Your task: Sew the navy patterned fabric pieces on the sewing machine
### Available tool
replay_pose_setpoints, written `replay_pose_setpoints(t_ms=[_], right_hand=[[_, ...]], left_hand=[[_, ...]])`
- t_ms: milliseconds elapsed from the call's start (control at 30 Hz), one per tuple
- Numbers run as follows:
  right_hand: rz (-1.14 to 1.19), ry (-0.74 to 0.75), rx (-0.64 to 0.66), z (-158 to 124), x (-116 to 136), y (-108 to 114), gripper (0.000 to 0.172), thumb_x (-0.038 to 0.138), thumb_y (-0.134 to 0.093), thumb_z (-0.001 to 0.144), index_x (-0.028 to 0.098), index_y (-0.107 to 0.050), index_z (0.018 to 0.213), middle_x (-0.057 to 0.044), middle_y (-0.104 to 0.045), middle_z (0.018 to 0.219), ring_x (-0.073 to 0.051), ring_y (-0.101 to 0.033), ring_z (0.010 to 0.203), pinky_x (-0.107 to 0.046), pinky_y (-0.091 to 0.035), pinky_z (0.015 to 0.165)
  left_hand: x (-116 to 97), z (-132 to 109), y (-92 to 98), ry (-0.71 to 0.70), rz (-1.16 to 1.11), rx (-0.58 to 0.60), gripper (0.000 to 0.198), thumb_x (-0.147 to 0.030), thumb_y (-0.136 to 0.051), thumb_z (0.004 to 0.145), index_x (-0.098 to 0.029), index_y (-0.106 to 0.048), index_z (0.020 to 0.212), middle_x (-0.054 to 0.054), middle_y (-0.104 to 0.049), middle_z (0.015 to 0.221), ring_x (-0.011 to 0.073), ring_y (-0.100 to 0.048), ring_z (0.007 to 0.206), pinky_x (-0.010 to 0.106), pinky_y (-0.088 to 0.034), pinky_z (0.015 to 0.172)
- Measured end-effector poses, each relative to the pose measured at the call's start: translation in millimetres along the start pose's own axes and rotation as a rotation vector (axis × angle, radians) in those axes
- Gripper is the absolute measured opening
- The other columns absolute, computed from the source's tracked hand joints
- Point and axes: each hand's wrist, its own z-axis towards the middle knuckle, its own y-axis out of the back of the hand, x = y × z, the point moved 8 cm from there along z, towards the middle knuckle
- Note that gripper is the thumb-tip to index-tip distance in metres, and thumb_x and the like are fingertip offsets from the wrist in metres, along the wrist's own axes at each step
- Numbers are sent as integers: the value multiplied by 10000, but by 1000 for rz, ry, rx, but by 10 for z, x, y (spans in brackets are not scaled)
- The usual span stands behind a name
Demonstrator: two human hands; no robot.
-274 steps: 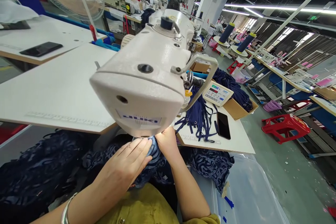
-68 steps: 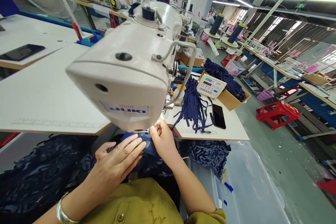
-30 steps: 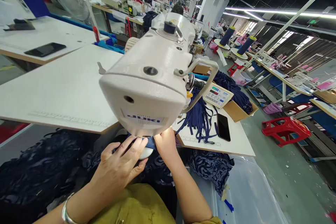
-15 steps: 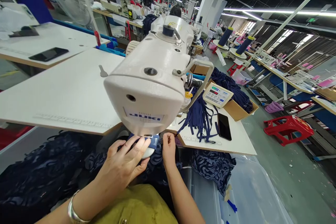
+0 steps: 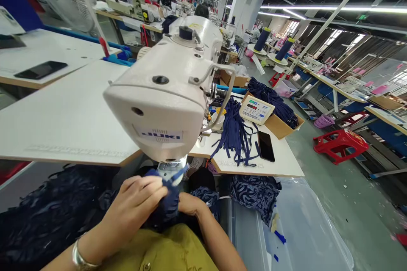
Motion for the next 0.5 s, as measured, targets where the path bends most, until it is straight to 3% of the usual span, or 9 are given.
replay_pose_setpoints(t_ms=[100,167,267,300,367,433,500], right_hand=[[46,-25,7,-218,13,321,317,450,-777,614,161,-698,717,28,-628,650,-173,-582,718,-330,-475,762],[79,-28,-74,-414,62,659,335,468,-772,637,151,-670,675,33,-605,620,-155,-561,691,-306,-460,749],[169,-21,-225,-707,175,1046,440,586,-651,747,146,-645,714,12,-610,643,-142,-555,666,-285,-446,712],[206,-24,-251,-778,218,1078,486,629,-602,769,145,-645,749,-3,-624,663,-147,-566,667,-288,-449,705],[303,-18,-259,-852,326,986,550,686,-603,733,147,-645,829,-28,-653,708,-161,-596,678,-296,-460,692],[427,10,-227,-839,465,757,564,664,-695,659,152,-646,891,-38,-671,742,-169,-621,690,-293,-473,683],[547,44,-214,-781,598,525,501,598,-722,681,156,-647,903,-36,-674,746,-166,-635,690,-282,-481,674]], left_hand=[[109,-335,-86,-145,-172,163,253,-74,-398,900,-201,-603,980,25,-665,850,146,-585,799,295,-425,812],[406,-611,-239,-54,-105,331,254,-80,-398,888,-214,-614,892,20,-650,772,151,-565,677,277,-436,669],[901,-991,-451,193,42,521,279,-88,-387,863,-182,-639,937,74,-675,849,193,-612,694,318,-479,648],[981,-1068,-515,250,57,566,290,-85,-384,854,-175,-645,943,85,-680,870,202,-623,693,329,-493,642],[947,-1075,-613,278,54,594,308,-101,-397,851,-162,-636,1035,118,-674,1019,226,-651,802,359,-523,711],[722,-910,-667,245,12,559,349,-193,-452,871,-173,-563,1202,130,-615,1200,251,-626,1005,388,-513,855],[424,-655,-670,201,-109,477,428,-292,-498,892,-196,-469,1308,112,-584,1262,236,-583,1114,349,-493,921]])
